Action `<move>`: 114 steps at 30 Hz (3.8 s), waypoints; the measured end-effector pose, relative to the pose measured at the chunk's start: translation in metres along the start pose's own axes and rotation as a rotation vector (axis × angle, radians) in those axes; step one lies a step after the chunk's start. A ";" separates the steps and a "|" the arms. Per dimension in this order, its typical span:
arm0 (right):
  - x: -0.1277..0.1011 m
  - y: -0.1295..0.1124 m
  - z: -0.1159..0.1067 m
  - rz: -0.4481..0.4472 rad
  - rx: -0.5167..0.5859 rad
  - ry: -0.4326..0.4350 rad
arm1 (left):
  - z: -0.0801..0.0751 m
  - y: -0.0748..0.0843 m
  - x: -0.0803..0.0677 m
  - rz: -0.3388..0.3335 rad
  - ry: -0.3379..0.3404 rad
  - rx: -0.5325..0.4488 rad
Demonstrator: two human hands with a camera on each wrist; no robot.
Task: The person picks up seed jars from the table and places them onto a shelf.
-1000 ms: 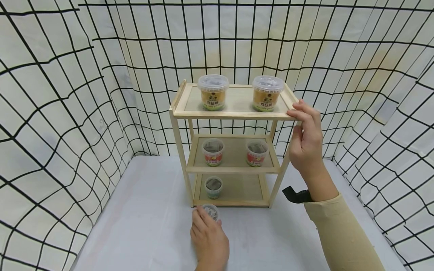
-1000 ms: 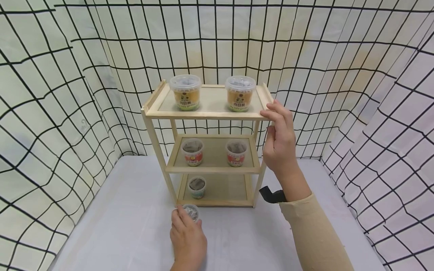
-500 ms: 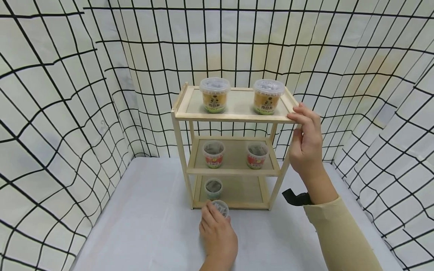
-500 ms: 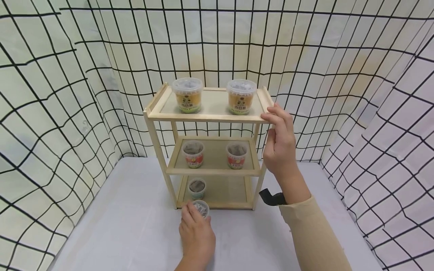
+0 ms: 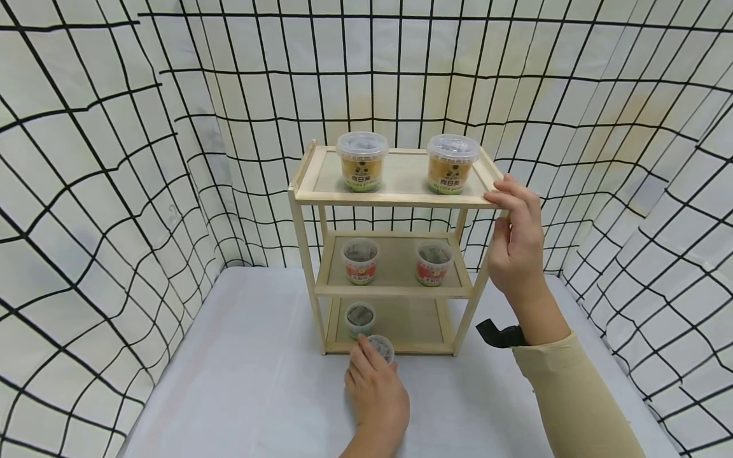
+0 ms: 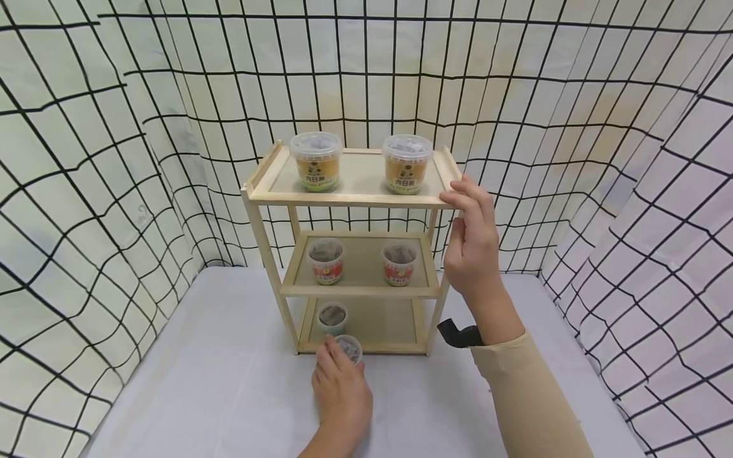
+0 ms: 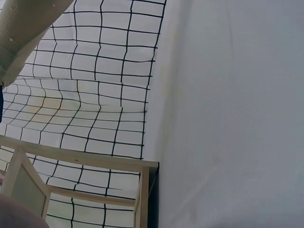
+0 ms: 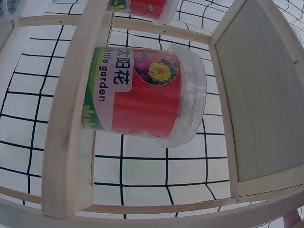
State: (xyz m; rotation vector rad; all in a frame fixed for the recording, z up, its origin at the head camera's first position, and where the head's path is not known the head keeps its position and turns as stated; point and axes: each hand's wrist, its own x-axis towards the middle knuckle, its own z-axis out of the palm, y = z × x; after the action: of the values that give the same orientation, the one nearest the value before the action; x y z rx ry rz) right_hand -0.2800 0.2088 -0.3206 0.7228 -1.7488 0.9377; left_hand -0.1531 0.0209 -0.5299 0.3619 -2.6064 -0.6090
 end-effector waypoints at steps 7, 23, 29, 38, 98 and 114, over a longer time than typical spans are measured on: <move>0.000 0.000 0.000 -0.005 0.002 -0.004 | 0.007 0.009 0.004 0.020 0.028 -0.013; 0.001 -0.003 -0.001 0.001 0.002 -0.014 | 0.029 0.029 0.005 0.018 0.056 -0.009; 0.001 -0.004 0.000 -0.002 0.011 -0.006 | 0.034 0.036 0.010 0.029 0.048 -0.048; 0.001 -0.002 0.000 0.002 0.008 -0.012 | 0.039 0.043 0.021 0.026 -0.036 -0.044; -0.001 0.001 0.002 0.001 0.003 0.013 | 0.092 0.064 0.048 -0.011 0.054 -0.045; -0.003 0.001 0.003 0.012 -0.003 0.004 | 0.089 0.063 0.043 -0.033 0.013 -0.068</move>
State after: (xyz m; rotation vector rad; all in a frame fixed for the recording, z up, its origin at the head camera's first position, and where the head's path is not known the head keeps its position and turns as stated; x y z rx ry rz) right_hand -0.2819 0.2066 -0.3240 0.7092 -1.7522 0.9440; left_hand -0.2416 0.0932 -0.5572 0.3869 -2.5648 -0.7019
